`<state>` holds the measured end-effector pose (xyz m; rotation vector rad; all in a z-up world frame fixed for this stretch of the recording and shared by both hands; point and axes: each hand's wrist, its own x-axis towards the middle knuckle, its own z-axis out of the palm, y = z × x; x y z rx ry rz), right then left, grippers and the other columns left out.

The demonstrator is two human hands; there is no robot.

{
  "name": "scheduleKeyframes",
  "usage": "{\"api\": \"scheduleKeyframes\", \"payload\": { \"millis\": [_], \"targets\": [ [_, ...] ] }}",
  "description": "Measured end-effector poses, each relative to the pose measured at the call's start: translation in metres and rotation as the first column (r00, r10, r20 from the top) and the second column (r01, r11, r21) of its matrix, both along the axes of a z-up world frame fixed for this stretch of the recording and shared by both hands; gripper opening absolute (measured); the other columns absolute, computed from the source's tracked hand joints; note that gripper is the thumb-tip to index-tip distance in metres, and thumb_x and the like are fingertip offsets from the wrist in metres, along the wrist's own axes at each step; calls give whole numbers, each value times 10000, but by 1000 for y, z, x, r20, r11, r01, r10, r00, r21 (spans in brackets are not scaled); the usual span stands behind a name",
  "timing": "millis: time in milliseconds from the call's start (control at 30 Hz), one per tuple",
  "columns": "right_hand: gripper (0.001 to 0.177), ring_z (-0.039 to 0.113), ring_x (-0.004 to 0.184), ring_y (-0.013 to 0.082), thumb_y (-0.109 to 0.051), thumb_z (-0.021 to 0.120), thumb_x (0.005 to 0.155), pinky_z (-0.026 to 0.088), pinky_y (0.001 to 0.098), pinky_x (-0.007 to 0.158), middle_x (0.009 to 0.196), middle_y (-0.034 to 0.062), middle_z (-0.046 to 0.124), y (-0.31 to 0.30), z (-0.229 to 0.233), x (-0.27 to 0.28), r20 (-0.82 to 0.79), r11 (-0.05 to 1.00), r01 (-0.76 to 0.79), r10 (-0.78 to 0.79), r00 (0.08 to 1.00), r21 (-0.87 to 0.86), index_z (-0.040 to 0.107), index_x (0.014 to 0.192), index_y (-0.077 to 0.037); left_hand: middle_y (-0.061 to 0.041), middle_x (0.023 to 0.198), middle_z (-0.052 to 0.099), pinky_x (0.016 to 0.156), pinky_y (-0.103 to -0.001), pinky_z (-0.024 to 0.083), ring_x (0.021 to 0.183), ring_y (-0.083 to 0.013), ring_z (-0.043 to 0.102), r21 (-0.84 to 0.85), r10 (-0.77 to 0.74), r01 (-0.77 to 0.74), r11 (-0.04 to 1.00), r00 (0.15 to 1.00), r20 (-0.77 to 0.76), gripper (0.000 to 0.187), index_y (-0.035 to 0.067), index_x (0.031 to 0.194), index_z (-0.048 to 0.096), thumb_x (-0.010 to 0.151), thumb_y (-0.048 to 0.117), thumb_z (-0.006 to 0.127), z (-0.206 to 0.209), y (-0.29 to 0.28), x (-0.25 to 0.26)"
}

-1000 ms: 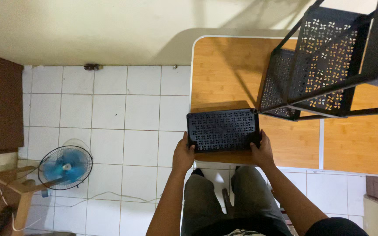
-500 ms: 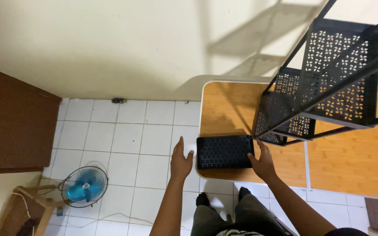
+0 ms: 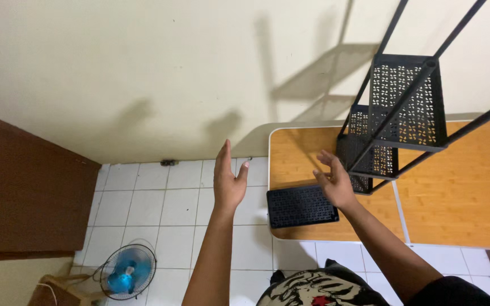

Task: The person assembles a black perforated metal shelving unit by inserting cylindrical legs into the frame and stacking trays. They handle the trays and legs one at a time, aligning and securing each leg into the frame on a wooden table.

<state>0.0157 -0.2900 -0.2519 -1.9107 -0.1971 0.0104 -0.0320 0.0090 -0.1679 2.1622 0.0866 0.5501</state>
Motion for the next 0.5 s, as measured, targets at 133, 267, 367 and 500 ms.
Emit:
{"api": "scheduleKeyframes", "payload": {
  "millis": [133,267,367,500],
  "targets": [
    [559,556,1280,201,-84,626,981,517,342,951,1391,158,587,16,35,-14,101,997,51,-57,993,59,413,1495,-31,-201,1598,429,1203,-448,364,1488,-362,412,-15,-75,77,997,993,92,740,84,1597,318,965,158,696,31,4,0],
    [518,609,1138,167,-48,624,980,539,293,864,1319,120,627,17,53,-31,114,978,170,-183,976,119,454,1469,-32,-195,1596,433,1211,-462,361,1498,-359,408,-70,-145,152,986,984,107,717,90,1594,335,980,169,695,49,2,1],
    [512,620,1023,157,-45,615,968,548,288,783,1299,90,636,9,63,-39,29,942,268,-279,960,203,462,1457,-47,-191,1587,439,1205,-470,364,1493,-356,413,-96,-185,194,976,978,92,714,101,1592,347,976,185,698,58,-8,4],
    [480,613,1158,142,-9,606,983,535,278,871,1311,102,636,-12,73,-42,225,928,317,-358,906,198,467,1442,-20,-185,1589,438,1201,-471,364,1490,-350,411,-112,-248,257,960,964,94,714,113,1584,348,982,218,717,69,-28,12]
  ]
}}
